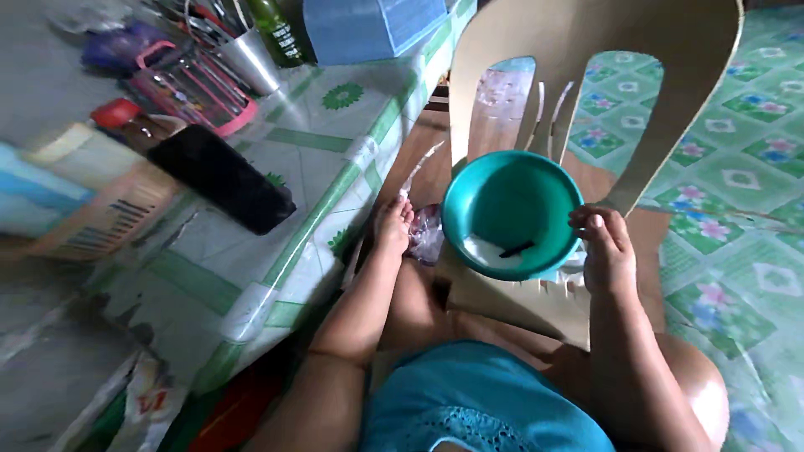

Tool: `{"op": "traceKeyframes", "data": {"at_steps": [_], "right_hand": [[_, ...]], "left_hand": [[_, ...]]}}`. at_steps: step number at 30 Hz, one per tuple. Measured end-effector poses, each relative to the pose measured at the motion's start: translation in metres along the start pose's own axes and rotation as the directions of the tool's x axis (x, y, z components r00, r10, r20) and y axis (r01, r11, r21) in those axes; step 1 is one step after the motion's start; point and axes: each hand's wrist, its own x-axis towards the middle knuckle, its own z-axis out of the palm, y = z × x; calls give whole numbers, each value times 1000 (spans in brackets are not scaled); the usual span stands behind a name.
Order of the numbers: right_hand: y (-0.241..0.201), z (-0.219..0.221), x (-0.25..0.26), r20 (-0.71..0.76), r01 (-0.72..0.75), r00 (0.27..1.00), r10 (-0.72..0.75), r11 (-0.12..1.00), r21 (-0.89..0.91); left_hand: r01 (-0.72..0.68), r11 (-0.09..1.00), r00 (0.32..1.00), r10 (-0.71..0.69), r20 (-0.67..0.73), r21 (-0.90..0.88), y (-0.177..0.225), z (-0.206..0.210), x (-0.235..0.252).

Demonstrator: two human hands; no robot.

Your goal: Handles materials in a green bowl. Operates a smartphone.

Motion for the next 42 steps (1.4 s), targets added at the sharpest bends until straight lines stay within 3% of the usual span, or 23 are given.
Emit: {"op": "traceKeyframes", "data": {"at_steps": [2, 4, 6, 7, 10, 12, 13, 17, 18, 19, 20, 22, 23, 25, 27, 29, 32, 34, 38, 42], "right_hand": [[-2, 12, -3, 8, -16, 1000, 16, 999, -30], [4, 28, -7, 89, -2, 996, 0, 1000, 24], [12, 58, -18, 230, -103, 972, 53, 971, 215], [14, 78, -28, 310, -218, 943, 120, 927, 305], [11, 136, -55, 490, -597, 786, 377, 666, 447], [8, 155, -59, 579, -689, 720, 383, 493, 531], [1, 162, -56, 612, -718, 693, 380, 434, 544], [-45, 186, -42, 676, -829, 559, 481, 355, 433], [-44, 193, -37, 680, -838, 545, 492, 340, 426], [-49, 202, -29, 671, -839, 544, 504, 353, 414], [-59, 211, -19, 659, -822, 565, 497, 406, 399], [-77, 235, 4, 666, -703, 649, 367, 624, 341], [-83, 249, 16, 691, -590, 678, 250, 746, 310], [-94, 283, 35, 740, -311, 670, 55, 926, 213], [-104, 320, 43, 790, -89, 611, -52, 987, 134], [-113, 353, 42, 821, -25, 565, -82, 993, 116], [-128, 383, 32, 842, -101, 539, -26, 990, 95], [-132, 394, 24, 824, -157, 566, 17, 984, 87], [-128, 402, 22, 795, -145, 607, -11, 981, 125], [-130, 402, 24, 788, -123, 616, 0, 988, 96]], "left_hand": [[85, 978, 994, -69, -88, 189, -29, -18, 24], [35, 943, 991, 11, -136, 330, -44, -22, 25], [-222, 878, 973, 224, 45, 424, -41, -9, -1], [-377, 815, 926, 319, 202, 440, -37, -2, -22], [-752, 553, 645, 504, 574, 359, -36, 21, -82], [-890, 400, 424, 550, 720, 218, -40, 27, -101], [-920, 358, 346, 555, 756, 158, -43, 25, -100], [-982, 180, 153, 568, 809, 59, -36, -13, -72], [-988, 139, 139, 565, 813, 72, -31, -25, -66], [-985, 102, 173, 546, 819, 140, -21, -38, -65], [-962, 92, 269, 500, 823, 259, -8, -51, -70], [-857, 206, 513, 438, 738, 473, 23, -72, -97], [-817, 309, 577, 430, 694, 487, 38, -84, -113], [-788, 511, 588, 457, 668, 344, 72, -115, -149], [-748, 613, 612, 489, 622, 254, 118, -141, -175], [-665, 682, 730, 510, 455, 302, 163, -160, -172], [-425, 857, 904, 418, 88, 292, 212, -176, -129], [-305, 919, 944, 326, -50, 249, 227, -179, -100], [-239, 934, 969, 247, 5, 265, 226, -171, -77], [-271, 938, 961, 275, 11, 216, 216, -171, -69]]}}
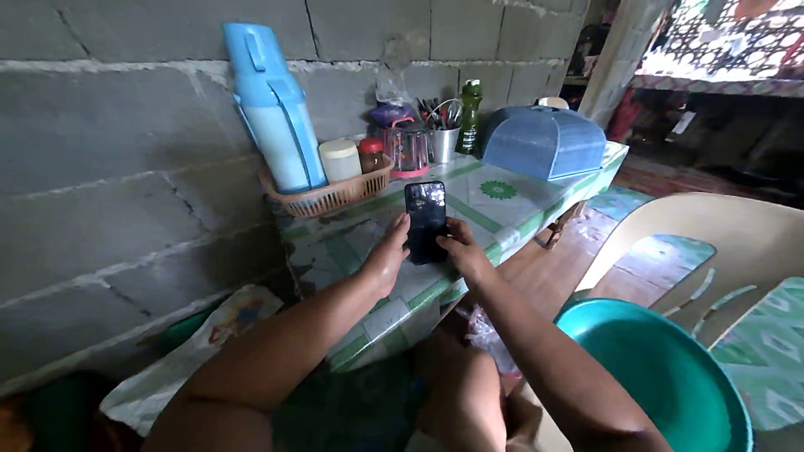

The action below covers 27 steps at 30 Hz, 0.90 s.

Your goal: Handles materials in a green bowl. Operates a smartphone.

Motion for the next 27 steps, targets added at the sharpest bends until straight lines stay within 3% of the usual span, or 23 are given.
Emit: {"op": "traceKeyframes", "data": {"at_steps": [13, 20, 27], "right_hand": [[-7, 2, -4, 37, -1, 999, 4, 998, -59], [-10, 4, -4, 17, -25, 1000, 26, 997, -71], [-7, 8, -3, -76, -26, 997, 15, 989, -148]], "left_hand": [[-16, 995, 1000, 17, 0, -98, -8, -2, -5], [63, 992, 998, -62, 13, -108, -9, -1, -6], [-55, 998, 994, 57, 97, -18, -13, 1, -12]]}}
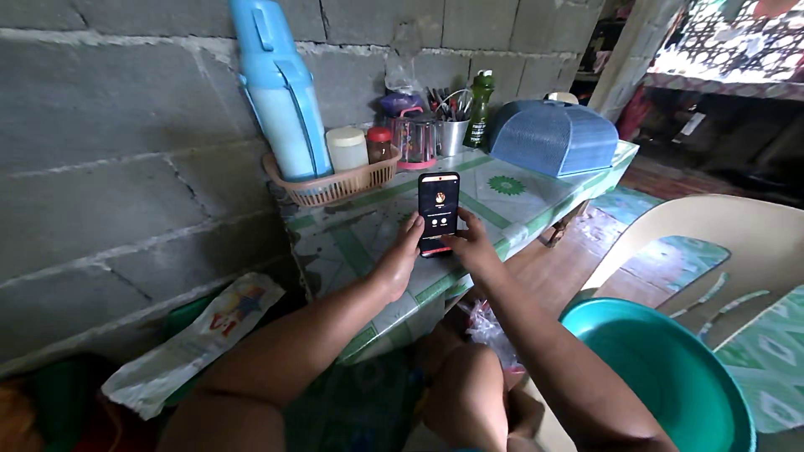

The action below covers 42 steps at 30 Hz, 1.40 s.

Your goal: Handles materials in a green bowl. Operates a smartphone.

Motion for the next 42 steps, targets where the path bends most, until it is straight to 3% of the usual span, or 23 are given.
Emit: {"op": "traceKeyframes", "data": {"at_steps": [9, 11, 14, 17, 22, 27, 32, 35, 38, 42], "right_hand": [[-35, -5, -24, -45, 190, 981, -191, 982, -17], [-48, -8, -33, -29, 215, 976, -214, 976, 30], [-59, -15, -52, 9, 224, 974, -228, 961, 161], [-54, -30, -81, 6, 270, 961, -277, 942, 197], [-17, -69, -151, -32, 226, 974, -224, 965, 135], [36, -93, -221, -174, 147, 980, -98, 945, 293], [79, -93, -269, -457, 99, 884, 99, 915, 390], [105, -101, -291, -568, 145, 822, 27, 956, 256], [125, -106, -305, -629, 142, 767, -123, 990, -20], [155, -107, -316, -606, 85, 737, -300, 930, -358]], "left_hand": [[-255, 957, 967, 255, 21, 141, 11, -2, -5], [-337, 926, 941, 335, 42, 172, 19, 0, -9], [-389, 919, 918, 380, 112, 69, 32, 10, -24], [-292, 951, 947, 302, 110, -98, 40, 35, -50], [68, 921, 978, 15, 209, -384, 8, 83, -99], [251, 817, 915, -25, 402, -520, -62, 133, -137], [506, 722, 798, -185, 573, -472, -99, 182, -158], [602, 687, 696, -200, 690, -408, -109, 193, -159], [637, 691, 599, -164, 784, -342, -122, 196, -158], [635, 722, 545, -169, 821, -273, -134, 195, -157]]}}
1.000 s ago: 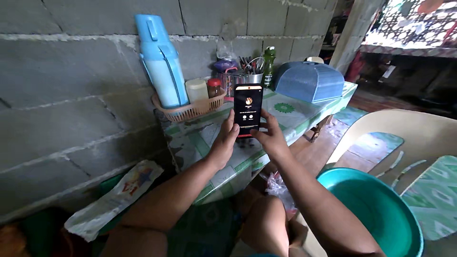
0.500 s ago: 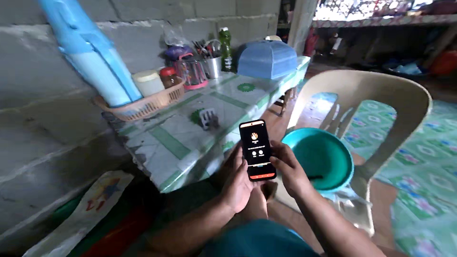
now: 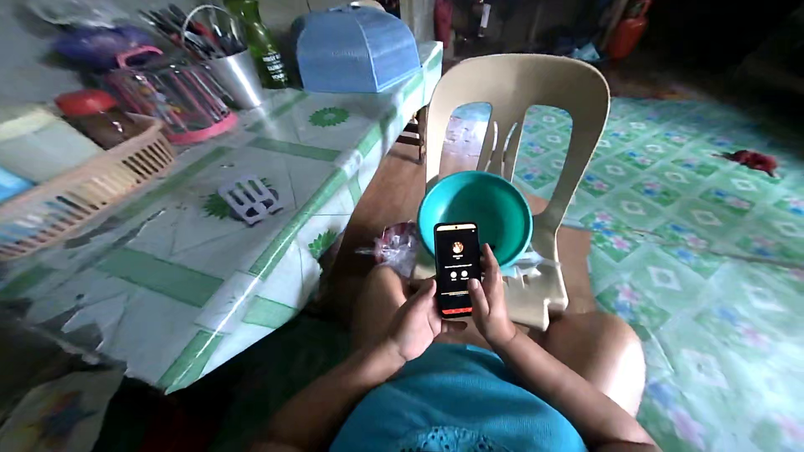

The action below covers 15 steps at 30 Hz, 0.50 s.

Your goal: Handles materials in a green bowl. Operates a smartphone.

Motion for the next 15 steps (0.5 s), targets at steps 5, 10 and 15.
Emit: {"op": "traceKeyframes", "data": {"at_steps": [5, 10, 15], "right_hand": [[-8, -24, 23, 90, -133, 988, 126, 988, 75], [-28, -45, 62, 220, -483, 863, 455, 870, 98], [-23, -45, 60, 189, -491, 863, 469, 865, 97]], "left_hand": [[79, 997, 993, -80, -86, -16, -12, -6, -2], [133, 990, 979, -124, -165, 44, -21, -9, -3], [134, 988, 986, -125, -112, 73, -24, -13, -2]]}}
